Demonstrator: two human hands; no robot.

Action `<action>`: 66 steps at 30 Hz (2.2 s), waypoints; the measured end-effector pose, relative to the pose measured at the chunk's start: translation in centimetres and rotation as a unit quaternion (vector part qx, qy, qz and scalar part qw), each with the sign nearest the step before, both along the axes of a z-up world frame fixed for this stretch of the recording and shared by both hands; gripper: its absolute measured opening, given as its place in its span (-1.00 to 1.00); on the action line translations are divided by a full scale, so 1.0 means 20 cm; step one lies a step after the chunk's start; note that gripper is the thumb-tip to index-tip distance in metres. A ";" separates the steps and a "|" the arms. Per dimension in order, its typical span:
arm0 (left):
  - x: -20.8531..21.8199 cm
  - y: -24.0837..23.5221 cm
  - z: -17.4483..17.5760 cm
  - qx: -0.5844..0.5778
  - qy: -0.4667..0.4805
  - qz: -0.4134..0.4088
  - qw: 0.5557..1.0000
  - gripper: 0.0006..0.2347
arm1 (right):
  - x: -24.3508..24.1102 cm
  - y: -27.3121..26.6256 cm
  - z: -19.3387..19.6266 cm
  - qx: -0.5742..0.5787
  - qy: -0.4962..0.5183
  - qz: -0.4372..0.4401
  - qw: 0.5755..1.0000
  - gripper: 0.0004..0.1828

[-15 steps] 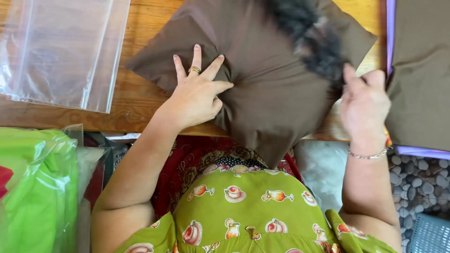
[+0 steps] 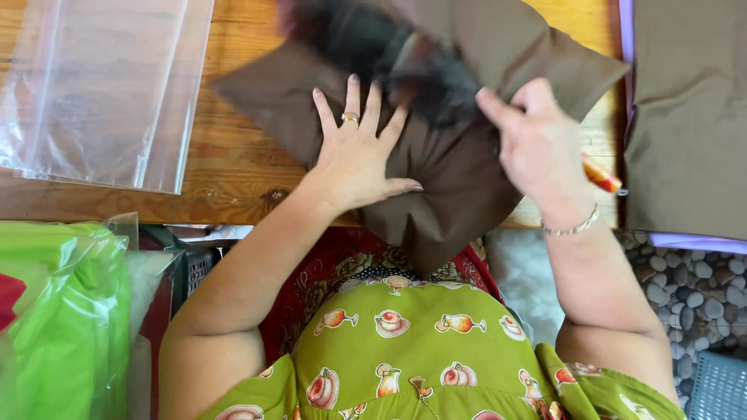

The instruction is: The person places a folded brown garment into a clear zip-top bag, presses out air, and seals the bag. They then use a feather duster to press and smooth the bagged item on a wooden table.

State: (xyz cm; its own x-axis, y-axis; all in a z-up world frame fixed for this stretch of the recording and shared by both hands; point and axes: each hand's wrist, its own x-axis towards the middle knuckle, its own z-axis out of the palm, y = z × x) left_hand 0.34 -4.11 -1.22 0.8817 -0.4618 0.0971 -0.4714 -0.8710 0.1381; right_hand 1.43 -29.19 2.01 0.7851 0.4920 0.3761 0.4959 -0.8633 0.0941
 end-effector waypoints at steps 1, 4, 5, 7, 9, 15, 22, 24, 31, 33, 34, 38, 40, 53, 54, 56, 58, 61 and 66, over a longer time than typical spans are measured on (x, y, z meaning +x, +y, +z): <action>0.03 0.04 0.00 0.001 0.001 0.002 1.000 -0.10 | 0.05 -0.11 -0.05 0.001 0.001 0.002 1.000 -0.56; 0.12 0.17 0.02 -0.023 0.033 -0.077 0.996 -0.14 | 0.18 -0.31 -0.09 0.029 -0.068 -0.087 0.993 -0.59; 0.13 0.20 0.04 -0.033 0.044 -0.067 0.996 -0.11 | 0.17 -0.31 -0.05 0.017 -0.085 -0.136 0.987 -0.60; 0.11 0.21 0.08 -0.043 0.066 -0.066 0.995 -0.08 | 0.04 -0.29 0.01 0.001 -0.093 -0.193 0.977 -0.61; 0.10 0.21 0.17 -0.015 0.115 0.086 0.990 0.08 | -0.06 -0.18 0.09 0.069 -0.102 -0.114 0.986 -0.59; -0.08 -0.05 0.08 -0.071 -0.047 0.170 0.982 -0.13 | -0.32 0.04 0.01 0.045 0.022 -0.022 0.999 -0.52; 0.01 0.11 -0.01 -0.021 -0.032 0.089 0.995 -0.07 | -0.14 -0.44 -0.25 0.018 -0.016 -0.238 0.971 -0.50; 0.02 0.12 0.03 -0.042 -0.032 0.111 0.992 -0.14 | -0.17 -0.40 -0.18 0.073 -0.049 -0.224 0.971 -0.49; -0.13 -0.13 -0.01 -0.057 -0.085 0.122 0.987 -0.12 | -0.40 0.03 -0.03 0.104 0.014 -0.026 0.994 -0.51; -0.11 -0.11 -0.07 -0.011 -0.056 0.103 0.993 -0.15 | -0.34 0.01 -0.07 0.033 0.031 -0.080 0.996 -0.52; -0.11 -0.10 -0.07 -0.011 -0.056 0.102 0.993 -0.15 | -0.27 -0.09 -0.11 0.033 0.032 -0.081 0.996 -0.52; -0.10 -0.07 -0.07 -0.026 -0.044 0.066 0.997 -0.15 | -0.03 -0.47 -0.25 0.024 -0.061 -0.198 0.978 -0.53; -0.07 -0.07 -0.06 -0.023 -0.035 0.055 0.998 -0.15 | 0.05 -0.61 -0.30 0.027 -0.043 -0.255 0.966 -0.49; 0.24 0.45 0.08 -0.121 -0.213 0.248 0.937 -0.79 | -0.15 -0.11 -0.10 0.049 -0.011 -0.076 0.996 -0.58; 0.24 0.54 0.11 -0.029 -0.107 0.422 0.900 -0.62 | -0.14 -0.12 -0.12 0.054 -0.009 -0.083 0.995 -0.58; 0.24 0.68 0.11 -0.017 0.018 0.501 0.865 -0.51 | -0.13 -0.12 -0.15 0.052 -0.003 -0.085 0.995 -0.57; 0.24 0.77 0.09 -0.005 0.144 0.568 0.811 -0.39 | -0.12 -0.12 -0.17 0.050 0.004 -0.089 0.995 -0.56; 0.27 0.83 -0.02 -0.041 0.222 0.565 0.794 -0.36 | -0.12 -0.11 -0.20 0.051 0.016 -0.095 0.994 -0.55; 0.41 0.93 -0.18 0.010 0.060 0.539 0.840 -0.80 | -0.13 -0.11 -0.18 0.031 0.001 -0.113 0.993 -0.56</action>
State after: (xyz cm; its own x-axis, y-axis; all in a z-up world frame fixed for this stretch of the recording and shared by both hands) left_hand 8.57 14.46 -4.76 0.7922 0.6099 -0.0205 0.6081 -0.7863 0.1092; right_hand -1.13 -31.38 -1.57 0.8738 0.2787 0.3985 0.2884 -0.9568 0.0366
